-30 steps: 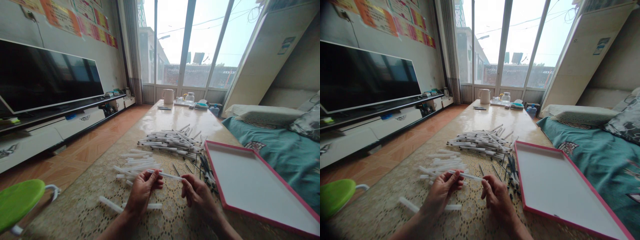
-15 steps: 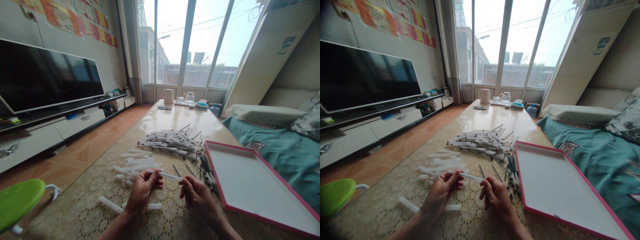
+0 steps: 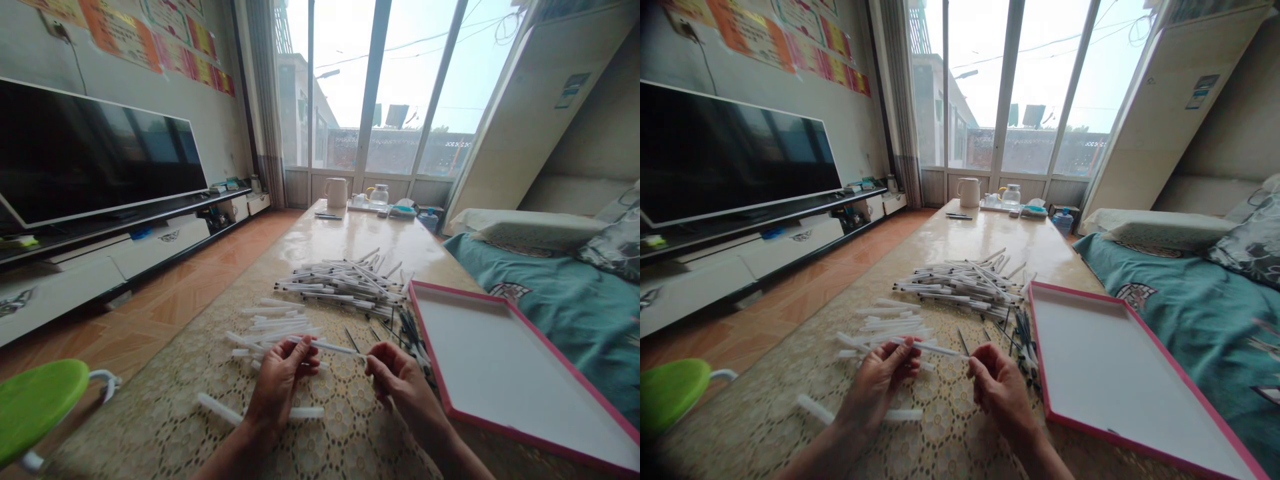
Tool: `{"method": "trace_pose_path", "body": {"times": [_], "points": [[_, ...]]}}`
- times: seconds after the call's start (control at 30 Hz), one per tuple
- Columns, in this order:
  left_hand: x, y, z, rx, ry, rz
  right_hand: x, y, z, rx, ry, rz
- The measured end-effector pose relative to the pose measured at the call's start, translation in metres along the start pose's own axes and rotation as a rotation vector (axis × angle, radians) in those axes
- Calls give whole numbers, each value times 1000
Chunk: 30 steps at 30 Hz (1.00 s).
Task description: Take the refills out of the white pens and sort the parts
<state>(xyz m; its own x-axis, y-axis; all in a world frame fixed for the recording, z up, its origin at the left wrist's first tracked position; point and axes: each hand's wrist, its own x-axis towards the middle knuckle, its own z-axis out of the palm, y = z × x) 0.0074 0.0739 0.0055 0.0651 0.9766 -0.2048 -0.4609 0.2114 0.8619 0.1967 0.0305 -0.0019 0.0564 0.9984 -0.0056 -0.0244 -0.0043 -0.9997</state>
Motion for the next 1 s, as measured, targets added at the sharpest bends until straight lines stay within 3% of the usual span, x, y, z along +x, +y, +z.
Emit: {"method": "trace_pose_path", "body": {"times": [0.2, 0.3, 0.4, 0.5, 0.6, 0.73, 0.83, 0.9, 1.0], "points": [[7, 13, -11, -102, 257, 70, 5, -7, -37, -363, 427, -160], [11, 13, -16, -103, 306, 82, 7, -9, -53, -754, 707, -296], [12, 12, -17, -69, 324, 122, 10, -5, -60, -1059, 812, -415], [10, 13, -14, -29, 368, 182, 12, -3, -58, -1221, 802, -413], [7, 15, -10, 3, 378, 228, 9, -8, -47, -1231, 743, -363], [4, 14, -8, 20, 317, 213, 5, -21, -18, -1059, 361, -316], [4, 12, -7, 17, 272, 189, 15, -27, 2, -1181, 122, -265], [3, 11, -7, 10, 257, 176, 31, -28, 9, -1280, 42, -226], [3, 11, -7, -1, 247, 154, 63, -26, 11, -1335, 26, -219]]}}
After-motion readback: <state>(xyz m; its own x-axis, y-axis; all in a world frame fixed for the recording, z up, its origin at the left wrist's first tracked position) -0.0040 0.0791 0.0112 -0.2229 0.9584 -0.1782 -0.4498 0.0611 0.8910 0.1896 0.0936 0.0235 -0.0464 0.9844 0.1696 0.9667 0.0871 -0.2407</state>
